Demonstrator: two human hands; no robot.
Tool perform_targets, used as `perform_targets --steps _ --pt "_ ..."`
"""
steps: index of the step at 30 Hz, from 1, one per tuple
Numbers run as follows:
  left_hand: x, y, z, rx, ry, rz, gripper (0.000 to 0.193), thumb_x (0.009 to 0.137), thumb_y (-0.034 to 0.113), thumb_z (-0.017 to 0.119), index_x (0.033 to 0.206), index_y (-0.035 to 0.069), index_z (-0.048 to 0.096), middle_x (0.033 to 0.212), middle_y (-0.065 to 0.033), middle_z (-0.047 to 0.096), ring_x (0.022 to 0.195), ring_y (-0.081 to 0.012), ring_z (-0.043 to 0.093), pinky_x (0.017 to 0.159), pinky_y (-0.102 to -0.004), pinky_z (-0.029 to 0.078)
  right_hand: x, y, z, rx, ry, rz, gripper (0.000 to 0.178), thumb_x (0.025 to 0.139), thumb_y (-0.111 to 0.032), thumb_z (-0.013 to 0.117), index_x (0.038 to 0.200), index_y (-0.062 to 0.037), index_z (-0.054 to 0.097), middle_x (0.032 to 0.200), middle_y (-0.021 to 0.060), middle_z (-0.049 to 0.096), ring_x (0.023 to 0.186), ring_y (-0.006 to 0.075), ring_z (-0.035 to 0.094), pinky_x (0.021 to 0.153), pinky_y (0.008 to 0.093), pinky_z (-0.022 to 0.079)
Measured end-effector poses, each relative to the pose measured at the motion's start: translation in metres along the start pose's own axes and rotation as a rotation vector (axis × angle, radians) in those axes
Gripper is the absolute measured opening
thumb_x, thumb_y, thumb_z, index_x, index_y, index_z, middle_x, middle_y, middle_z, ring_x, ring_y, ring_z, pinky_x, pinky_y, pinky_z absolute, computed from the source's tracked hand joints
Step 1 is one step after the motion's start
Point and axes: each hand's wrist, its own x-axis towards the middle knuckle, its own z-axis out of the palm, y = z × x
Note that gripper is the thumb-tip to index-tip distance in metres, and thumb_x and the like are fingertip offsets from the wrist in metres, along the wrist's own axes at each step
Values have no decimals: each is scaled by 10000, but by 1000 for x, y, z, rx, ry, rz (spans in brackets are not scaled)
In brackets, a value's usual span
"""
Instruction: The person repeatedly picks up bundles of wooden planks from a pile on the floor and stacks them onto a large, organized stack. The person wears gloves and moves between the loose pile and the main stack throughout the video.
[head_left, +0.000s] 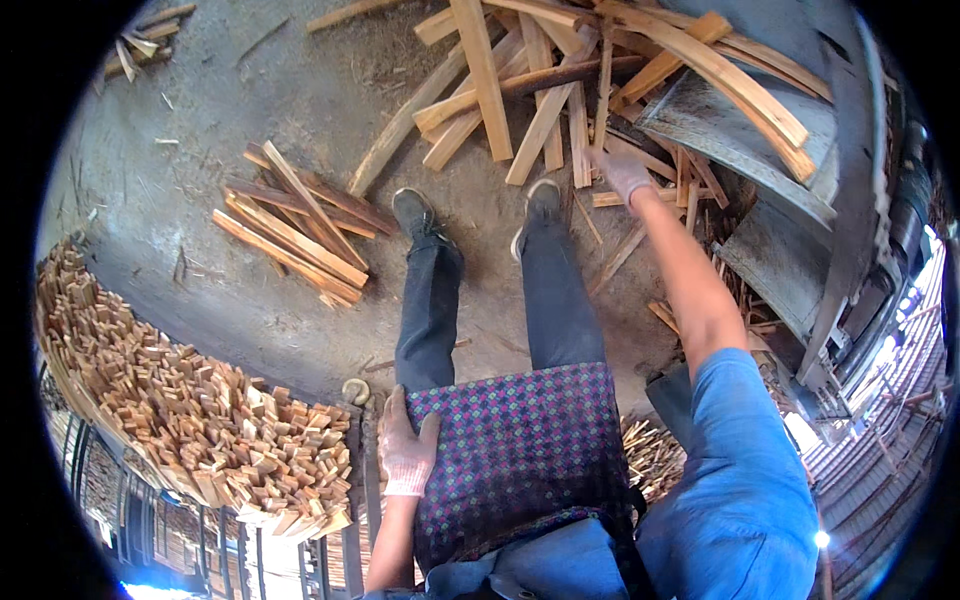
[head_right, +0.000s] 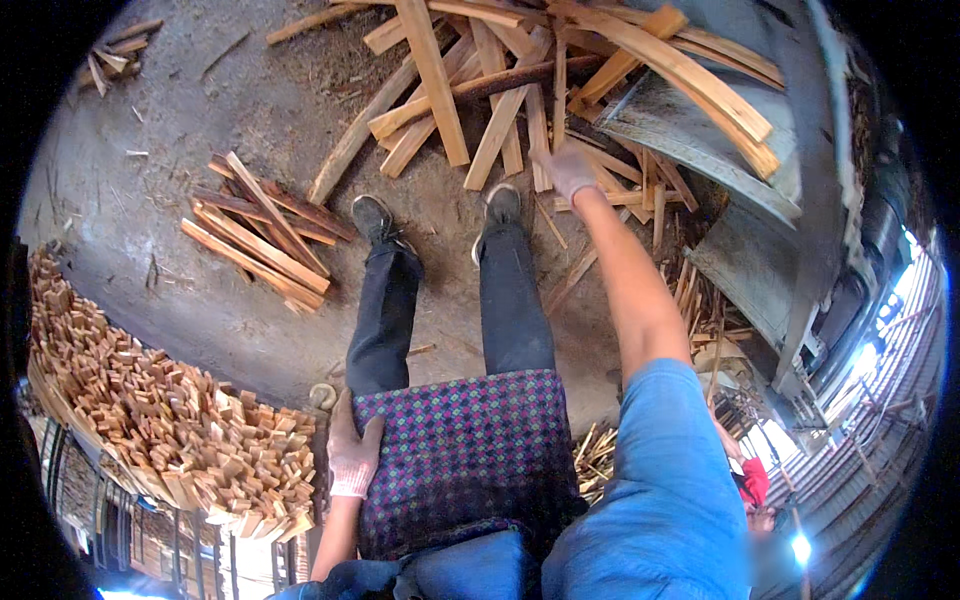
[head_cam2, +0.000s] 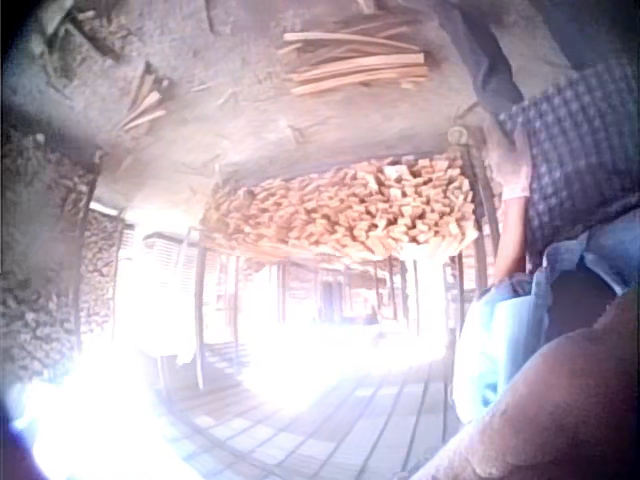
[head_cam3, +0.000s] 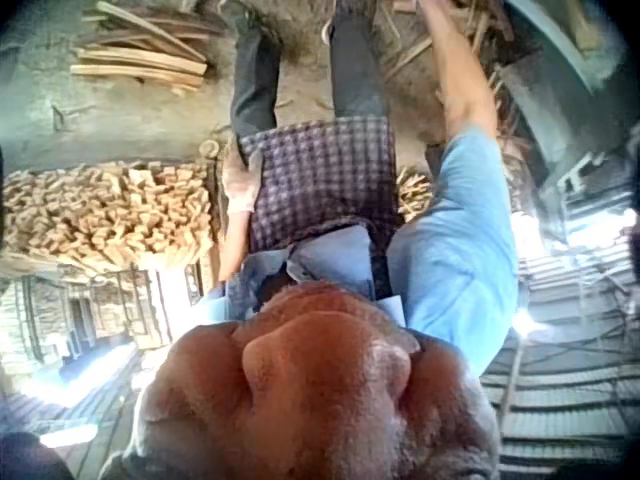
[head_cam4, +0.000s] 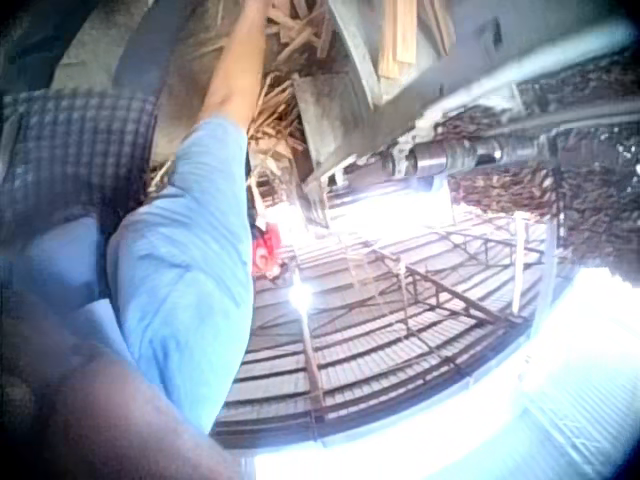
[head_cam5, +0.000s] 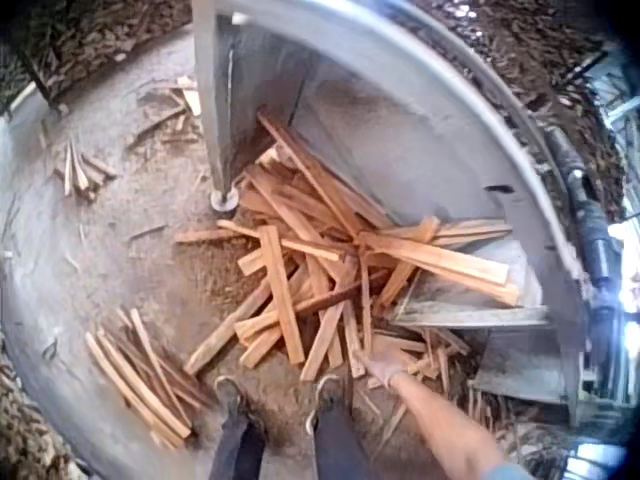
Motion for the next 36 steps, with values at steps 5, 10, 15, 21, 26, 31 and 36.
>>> perform_targets --steps 5,10,15,21,26,31,36 --pt "-6 12 -5 -45 45 9 704 856 180 691 1428 -88 381 1377 -330 474 1285 -467 466 1096 -466 364 104 -9 -4 108 87 192 986 802 -720 579 1322 116 535 1396 301 508 1321 394 477 1087 383 361" --pt "-5 38 0 8 -27 -196 811 825 238 679 1466 -91 306 1419 -354 408 1325 -491 406 1134 -484 299 209 -4 2 247 286 244 959 866 -688 518 1426 86 426 1457 284 451 1351 358 470 1092 391 378" --pt "-9 33 18 25 -25 -228 855 809 270 686 1471 -93 286 1431 -355 387 1323 -502 398 1135 -504 290 297 46 -15 617 272 191 764 904 -475 610 1461 6 403 1433 190 504 1242 313 532 1033 404 431" --pt "-6 64 24 -1 -9 -241 833 832 283 676 1469 -93 293 1421 -359 396 1307 -511 409 1122 -513 309 233 11 -10 762 415 204 724 862 -457 670 1329 79 533 1297 216 583 1126 287 568 958 386 445" --pt "-12 74 25 18 30 -138 791 829 213 687 1463 -82 317 1406 -340 430 1293 -483 438 1103 -483 351 85 -99 -32 711 646 221 817 751 -376 812 1277 173 513 1266 260 579 1132 273 567 971 397 433" --pt "8 79 9 -23 82 -70 730 834 175 690 1437 -79 366 1396 -329 458 1296 -453 462 1108 -452 361 -25 -146 -59 797 704 177 518 887 -366 725 1173 52 618 1185 161 623 1073 230 560 1030 377 396" --pt "91 122 7 -232 243 219 754 810 163 739 1434 -62 380 1369 -316 494 1283 -431 497 1084 -443 398 -72 -150 -94 974 661 -28 527 883 -298 759 1280 11 600 1257 122 601 1134 187 550 1031 334 415"
